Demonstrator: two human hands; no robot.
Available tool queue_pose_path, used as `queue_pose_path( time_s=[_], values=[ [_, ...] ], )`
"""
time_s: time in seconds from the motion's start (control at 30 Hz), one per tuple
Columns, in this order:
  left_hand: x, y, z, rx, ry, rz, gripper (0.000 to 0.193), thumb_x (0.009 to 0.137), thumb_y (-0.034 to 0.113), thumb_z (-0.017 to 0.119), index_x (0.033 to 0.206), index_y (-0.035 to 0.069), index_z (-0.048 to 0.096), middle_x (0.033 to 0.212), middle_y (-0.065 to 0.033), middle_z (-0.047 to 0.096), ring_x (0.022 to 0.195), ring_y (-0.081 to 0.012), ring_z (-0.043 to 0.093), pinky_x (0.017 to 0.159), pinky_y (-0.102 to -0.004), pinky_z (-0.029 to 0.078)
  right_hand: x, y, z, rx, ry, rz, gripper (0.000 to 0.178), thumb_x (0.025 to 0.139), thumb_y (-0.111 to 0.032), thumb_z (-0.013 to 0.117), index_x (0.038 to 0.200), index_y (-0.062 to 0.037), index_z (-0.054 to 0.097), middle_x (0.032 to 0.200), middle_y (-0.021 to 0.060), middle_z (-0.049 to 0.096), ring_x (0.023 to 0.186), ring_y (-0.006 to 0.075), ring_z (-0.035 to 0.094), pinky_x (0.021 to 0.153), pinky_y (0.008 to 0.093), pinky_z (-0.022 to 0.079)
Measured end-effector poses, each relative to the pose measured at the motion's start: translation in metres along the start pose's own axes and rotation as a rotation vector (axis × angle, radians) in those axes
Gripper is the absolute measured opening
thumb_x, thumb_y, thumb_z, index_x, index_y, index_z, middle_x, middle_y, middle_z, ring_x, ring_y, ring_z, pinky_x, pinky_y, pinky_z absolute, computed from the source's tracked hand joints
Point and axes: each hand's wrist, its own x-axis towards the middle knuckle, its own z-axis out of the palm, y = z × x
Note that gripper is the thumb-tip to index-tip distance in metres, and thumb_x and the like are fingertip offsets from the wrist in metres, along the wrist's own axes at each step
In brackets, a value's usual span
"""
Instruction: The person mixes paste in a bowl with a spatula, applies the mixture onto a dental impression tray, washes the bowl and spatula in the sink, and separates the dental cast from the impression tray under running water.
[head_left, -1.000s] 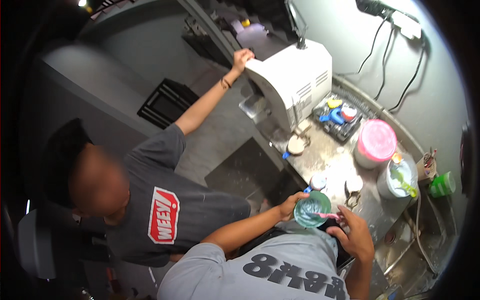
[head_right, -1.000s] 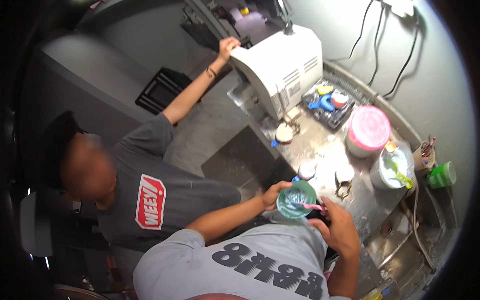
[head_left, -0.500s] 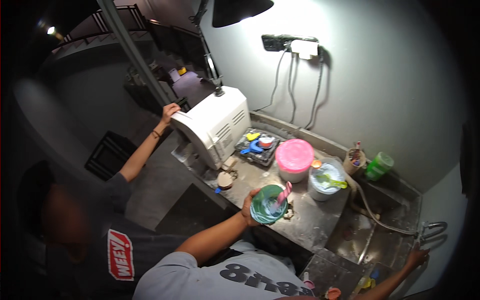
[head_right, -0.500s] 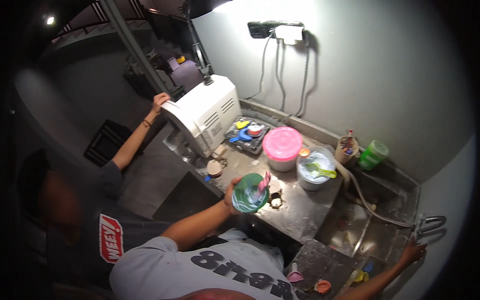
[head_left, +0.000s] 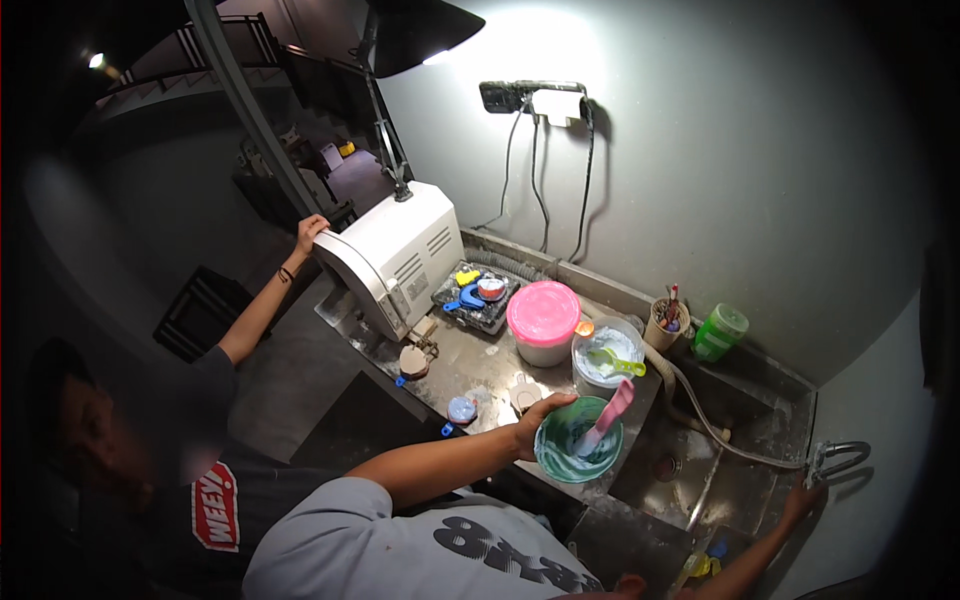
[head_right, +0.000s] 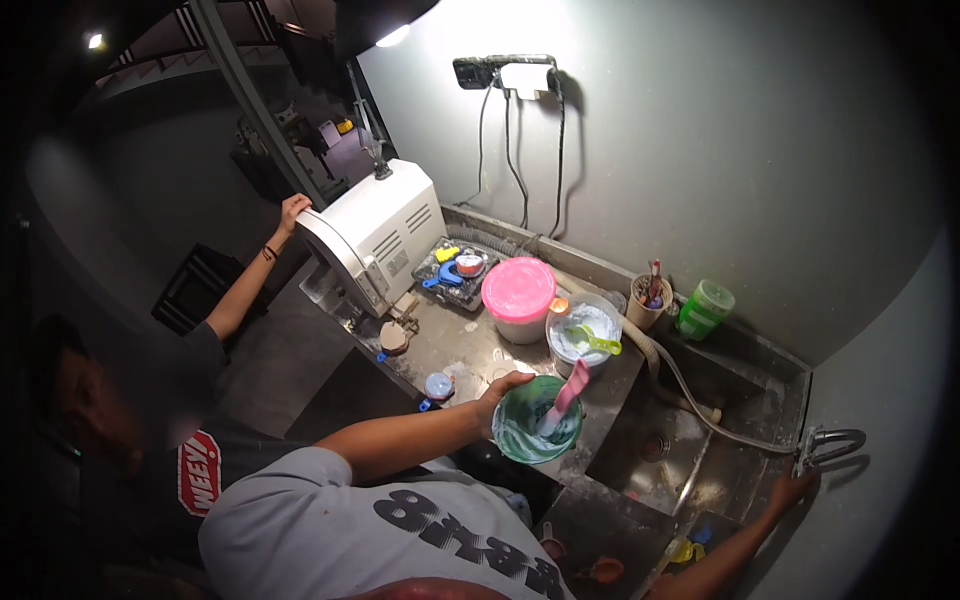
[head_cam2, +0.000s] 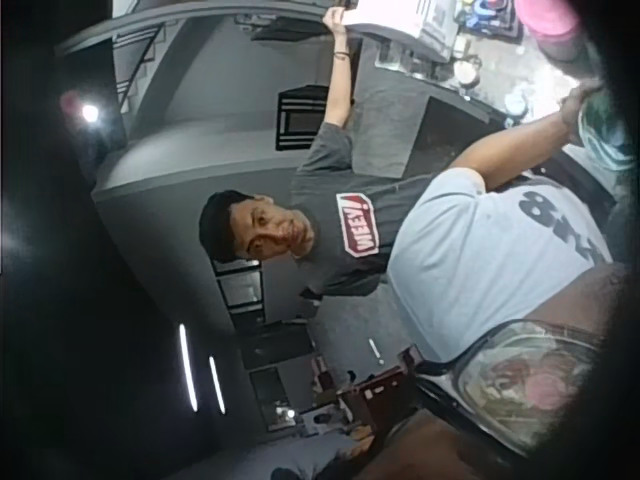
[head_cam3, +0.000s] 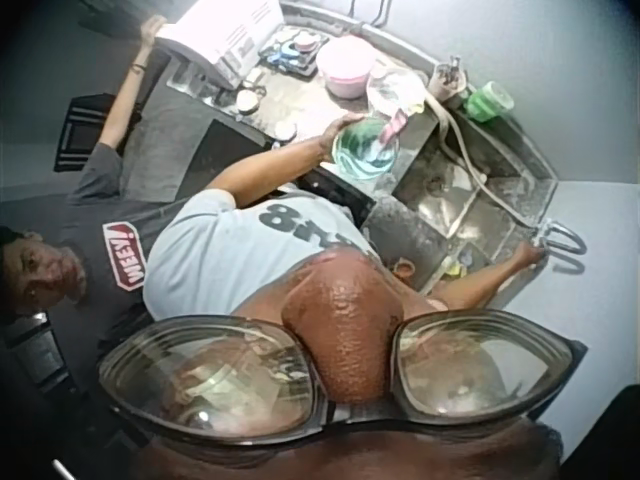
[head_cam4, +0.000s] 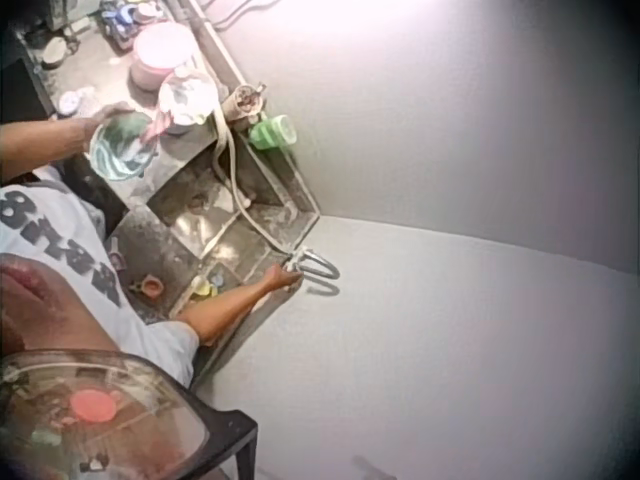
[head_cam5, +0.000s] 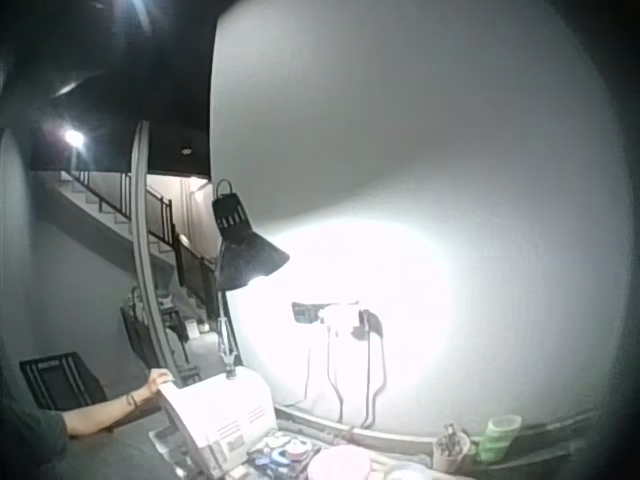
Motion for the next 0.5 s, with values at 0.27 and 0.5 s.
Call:
queue_pose_path(
  time_s=[0.27,0.5],
  values=[
    [0.078,-0.042,0.016,0.06,-0.005,-0.185,0.054,0.091,0.047,0.051,0.131,0.01,0.055,0.125,-0.013,0.062,0.112,-0.0284,0.061,0.1,-0.044,0.046,-0.042,-0.054,-0.022,0.054,0.086,-0.085,0.058,0.091,-0.02,0.06,0.136,0.0095,0.041,0.138,0.0304,0.044,0.131,0.041,0.042,0.11,0.0425,0.035],
    [0.186,-0.117,-0.043,0.192,0.027,-0.423,0.049,0.089,0.046,0.054,0.122,0.011,0.061,0.114,-0.0084,0.067,0.098,-0.0238,0.066,0.09,-0.0388,0.051,-0.086,-0.149,-0.077,0.32,0.064,-0.177,0.037,0.093,-0.017,0.06,0.12,0.0065,0.056,0.117,0.0233,0.062,0.111,0.0357,0.06,0.098,0.0398,0.045]
  ],
)
